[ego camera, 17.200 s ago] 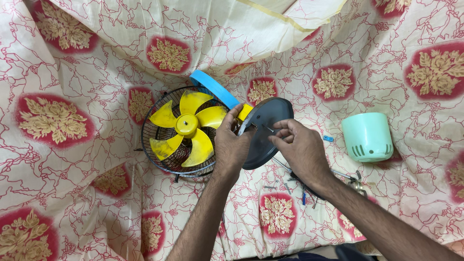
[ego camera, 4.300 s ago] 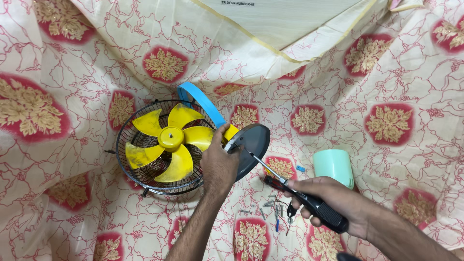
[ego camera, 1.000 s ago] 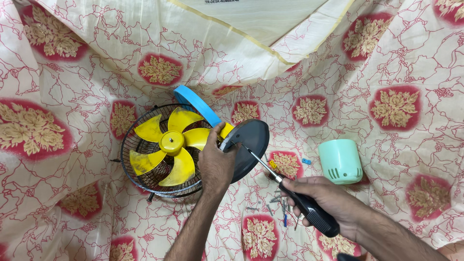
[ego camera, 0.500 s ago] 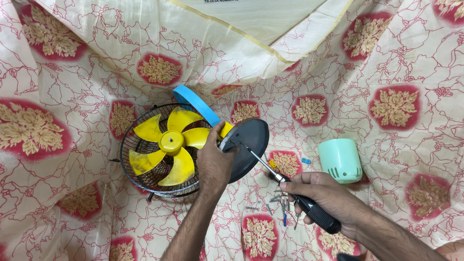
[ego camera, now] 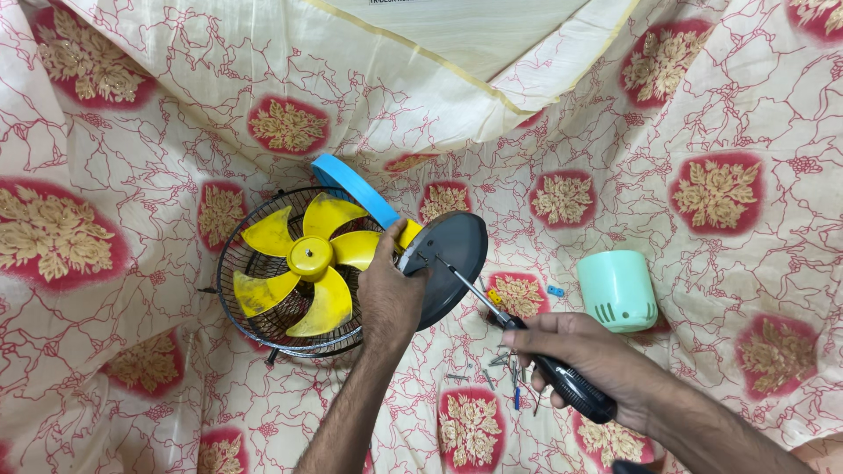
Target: The person uses a screwdriver to loosen and remove screws from the rear housing of a yellow electric fan. They hold the fan steady with one hand while manipulating the screwdriver with the other, working on the same fastener repeatedly throughout the clip.
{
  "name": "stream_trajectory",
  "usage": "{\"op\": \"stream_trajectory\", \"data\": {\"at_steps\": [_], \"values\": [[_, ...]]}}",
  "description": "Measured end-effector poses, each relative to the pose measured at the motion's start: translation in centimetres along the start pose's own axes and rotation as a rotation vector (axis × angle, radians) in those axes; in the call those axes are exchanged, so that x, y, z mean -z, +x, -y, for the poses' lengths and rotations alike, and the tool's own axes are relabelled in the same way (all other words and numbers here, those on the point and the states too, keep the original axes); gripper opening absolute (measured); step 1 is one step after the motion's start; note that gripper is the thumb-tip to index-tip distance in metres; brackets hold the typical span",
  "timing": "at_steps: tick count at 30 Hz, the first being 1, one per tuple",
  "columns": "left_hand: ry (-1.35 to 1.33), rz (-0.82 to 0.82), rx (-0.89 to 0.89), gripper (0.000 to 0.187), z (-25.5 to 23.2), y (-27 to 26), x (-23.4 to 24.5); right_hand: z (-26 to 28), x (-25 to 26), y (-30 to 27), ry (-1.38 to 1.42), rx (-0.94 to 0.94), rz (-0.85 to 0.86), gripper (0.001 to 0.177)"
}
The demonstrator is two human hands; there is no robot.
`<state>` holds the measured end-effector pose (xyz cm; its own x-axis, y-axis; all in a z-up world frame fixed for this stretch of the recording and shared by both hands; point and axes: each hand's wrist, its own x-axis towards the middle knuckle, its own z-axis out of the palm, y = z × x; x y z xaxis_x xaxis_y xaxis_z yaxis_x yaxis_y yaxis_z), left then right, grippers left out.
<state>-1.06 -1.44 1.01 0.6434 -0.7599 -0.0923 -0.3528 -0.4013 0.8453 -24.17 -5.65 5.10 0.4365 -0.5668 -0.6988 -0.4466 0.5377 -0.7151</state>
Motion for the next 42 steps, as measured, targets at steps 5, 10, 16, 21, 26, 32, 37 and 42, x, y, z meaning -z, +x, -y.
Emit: {"op": "stream_trajectory", "data": {"at_steps": [5, 10, 16, 21, 26, 32, 37, 42], "values": [[-0.042, -0.024, -0.008, 0.072, -0.1, 0.0, 0.2, -0.3, -0.1, 0.3, -0.178, 0.003, -0.11, 0.054], [-0.025, -0.042, 0.028, 0.073, -0.1, 0.2, 0.4, 0.1, 0.0, 0.2, 0.289, -0.132, 0.119, 0.05], [-0.043, -0.066, 0.007, 0.074, -0.2, 0.2, 0.2, 0.5, -0.7, 0.0, 0.057, -0.015, -0.06, 0.036], [-0.074, -0.035, 0.032, 0.073, -0.4, 0.1, 0.0, 0.2, -0.4, 0.1, 0.023, -0.038, -0.046, 0.045], [-0.024, -0.042, 0.028, 0.072, -0.4, -0.3, -0.2, -0.1, 0.4, -0.1, 0.187, -0.129, 0.092, 0.059], [-0.014, -0.056, 0.017, 0.074, -0.4, -0.6, -1.1, -1.2, 0.8, 0.4, -0.101, 0.054, -0.105, 0.042], [0.015, -0.052, 0.009, 0.074, -0.5, -0.6, -1.8, -1.8, 2.1, 0.6, -0.07, -0.032, -0.029, 0.045], [0.042, -0.068, -0.033, 0.075, -0.6, -0.4, -2.5, -2.0, 2.9, 0.6, 0.119, -0.071, 0.088, 0.043]]}}
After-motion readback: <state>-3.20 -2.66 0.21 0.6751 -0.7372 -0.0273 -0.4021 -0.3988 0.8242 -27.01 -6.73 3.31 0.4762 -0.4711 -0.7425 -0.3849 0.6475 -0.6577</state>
